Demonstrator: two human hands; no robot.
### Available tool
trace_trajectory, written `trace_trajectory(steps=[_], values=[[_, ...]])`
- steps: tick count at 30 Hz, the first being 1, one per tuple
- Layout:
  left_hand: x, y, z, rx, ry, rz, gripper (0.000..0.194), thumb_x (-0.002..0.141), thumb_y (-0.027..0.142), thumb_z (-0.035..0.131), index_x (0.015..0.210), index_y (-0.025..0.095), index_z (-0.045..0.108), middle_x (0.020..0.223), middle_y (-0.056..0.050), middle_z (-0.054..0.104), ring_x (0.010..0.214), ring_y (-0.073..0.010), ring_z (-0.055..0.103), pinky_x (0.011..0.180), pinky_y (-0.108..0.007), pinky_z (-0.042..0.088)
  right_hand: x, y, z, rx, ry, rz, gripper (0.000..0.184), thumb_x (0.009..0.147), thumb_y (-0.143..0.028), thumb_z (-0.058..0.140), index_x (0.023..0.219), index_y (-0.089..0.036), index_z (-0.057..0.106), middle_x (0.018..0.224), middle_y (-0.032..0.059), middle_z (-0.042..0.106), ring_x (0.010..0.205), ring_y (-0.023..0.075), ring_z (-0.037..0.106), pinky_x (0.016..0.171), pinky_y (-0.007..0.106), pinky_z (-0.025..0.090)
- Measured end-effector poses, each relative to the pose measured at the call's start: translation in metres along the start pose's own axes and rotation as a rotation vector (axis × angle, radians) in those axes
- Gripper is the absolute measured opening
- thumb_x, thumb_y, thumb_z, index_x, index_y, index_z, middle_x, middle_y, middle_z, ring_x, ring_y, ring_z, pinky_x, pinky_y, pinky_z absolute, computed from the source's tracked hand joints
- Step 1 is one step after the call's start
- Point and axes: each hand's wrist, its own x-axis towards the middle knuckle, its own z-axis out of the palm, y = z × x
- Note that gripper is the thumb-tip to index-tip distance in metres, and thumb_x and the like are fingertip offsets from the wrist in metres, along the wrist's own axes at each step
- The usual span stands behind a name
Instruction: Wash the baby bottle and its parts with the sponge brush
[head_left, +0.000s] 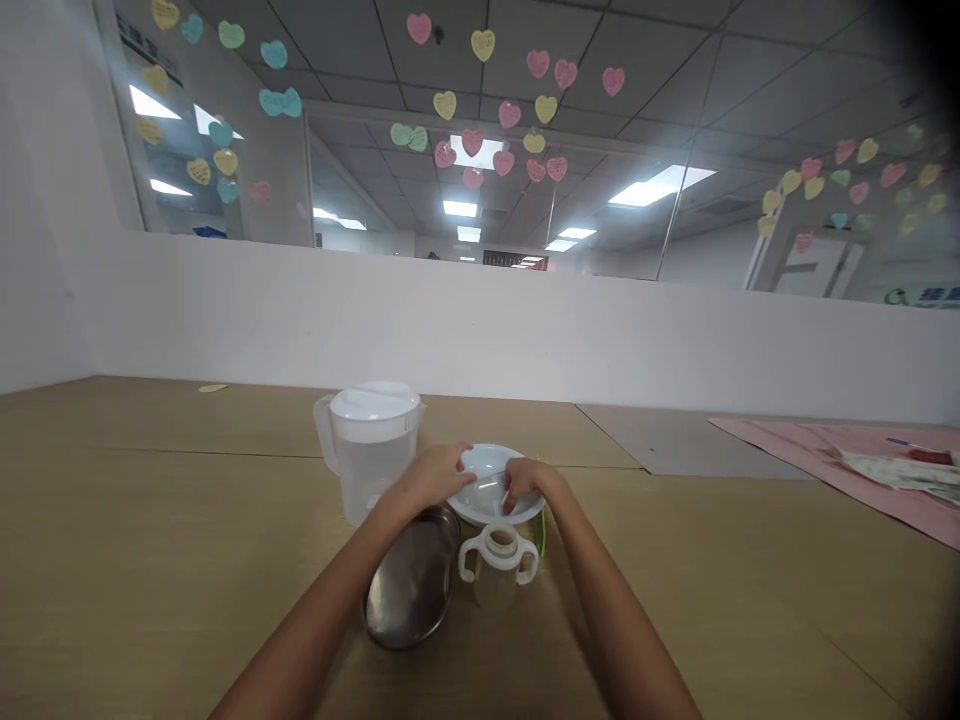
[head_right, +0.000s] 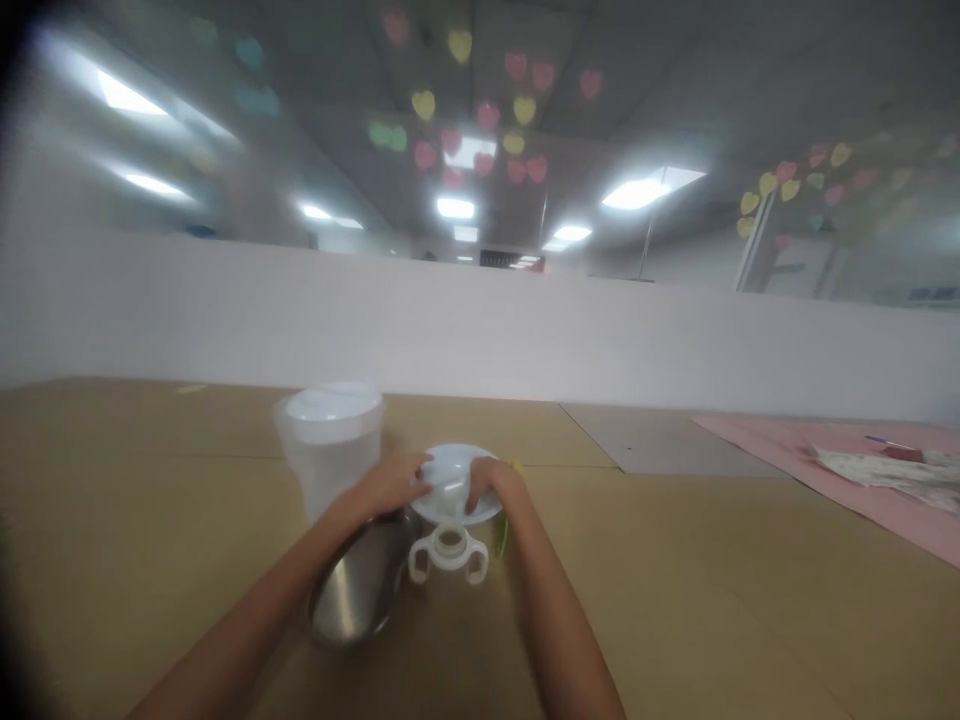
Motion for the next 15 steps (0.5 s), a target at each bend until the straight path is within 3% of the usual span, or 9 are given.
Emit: trace_trajectory(steps=[2, 5, 7, 9, 11, 15], values=[[-0.013, 0.008, -0.031, -0.143, 0.111, 0.03, 0.046, 0.077, 0.038, 0.047, 0.119, 0.019, 0.047, 0.092, -0.006, 0.065, 0.082, -0.0173, 0.06, 0.07, -0.025, 0.045, 0.001, 0.001, 0.001, -0.007, -0.03, 0.017, 0.05, 0.04, -0.031, 0.077, 0.086, -0.014, 0.068, 0.092, 0.0077, 0.067, 0.083, 0.0255, 0.061, 0.066, 0.028, 0.046], [-0.038, 0.009, -0.081, -0.236, 0.455, 0.017, 0.045, 0.078, 0.048, 0.042, 0.115, 0.024, 0.05, 0.084, -0.002, 0.065, 0.078, -0.0164, 0.059, 0.071, -0.027, 0.044, 0.003, 0.006, 0.002, 0.004, -0.041, 0.026, 0.063, 0.039, -0.032, 0.077, 0.099, -0.016, 0.065, 0.102, 0.0081, 0.064, 0.088, 0.0261, 0.06, 0.068, 0.028, 0.046], [-0.049, -0.004, -0.103, -0.223, 0.715, -0.112, 0.044, 0.078, 0.051, 0.041, 0.109, 0.023, 0.053, 0.081, -0.002, 0.064, 0.075, -0.0162, 0.059, 0.069, -0.026, 0.044, 0.003, 0.007, 0.002, 0.018, -0.03, 0.021, 0.071, 0.037, -0.03, 0.078, 0.105, -0.019, 0.061, 0.108, 0.0078, 0.062, 0.092, 0.026, 0.059, 0.069, 0.028, 0.046], [-0.052, -0.029, -0.109, -0.118, 0.887, -0.3, 0.043, 0.078, 0.052, 0.038, 0.102, 0.022, 0.056, 0.079, -0.004, 0.063, 0.073, -0.0181, 0.059, 0.07, -0.029, 0.044, 0.002, 0.007, 0.001, 0.034, -0.01, 0.014, 0.073, 0.036, -0.028, 0.078, 0.106, -0.019, 0.06, 0.109, 0.0083, 0.061, 0.092, 0.0264, 0.059, 0.07, 0.029, 0.046], [-0.047, -0.058, -0.104, -0.028, 0.887, -0.487, 0.046, 0.079, 0.053, 0.034, 0.097, 0.019, 0.058, 0.078, -0.008, 0.063, 0.077, -0.0232, 0.059, 0.072, -0.035, 0.044, -0.002, 0.006, -0.002, 0.056, 0.036, 0.0, 0.068, 0.038, -0.026, 0.078, 0.104, -0.017, 0.061, 0.106, 0.0091, 0.062, 0.091, 0.0264, 0.059, 0.071, 0.029, 0.045], [-0.032, -0.108, -0.083, -0.117, 0.665, -0.622, 0.06, 0.078, 0.058, 0.027, 0.105, 0.011, 0.054, 0.088, -0.017, 0.063, 0.087, -0.0317, 0.058, 0.074, -0.044, 0.043, -0.024, 0.001, -0.018, 0.121, 0.206, -0.061, 0.046, 0.061, -0.029, 0.067, 0.104, -0.012, 0.059, 0.101, 0.0111, 0.062, 0.088, 0.0214, 0.059, 0.073, 0.027, 0.044]])
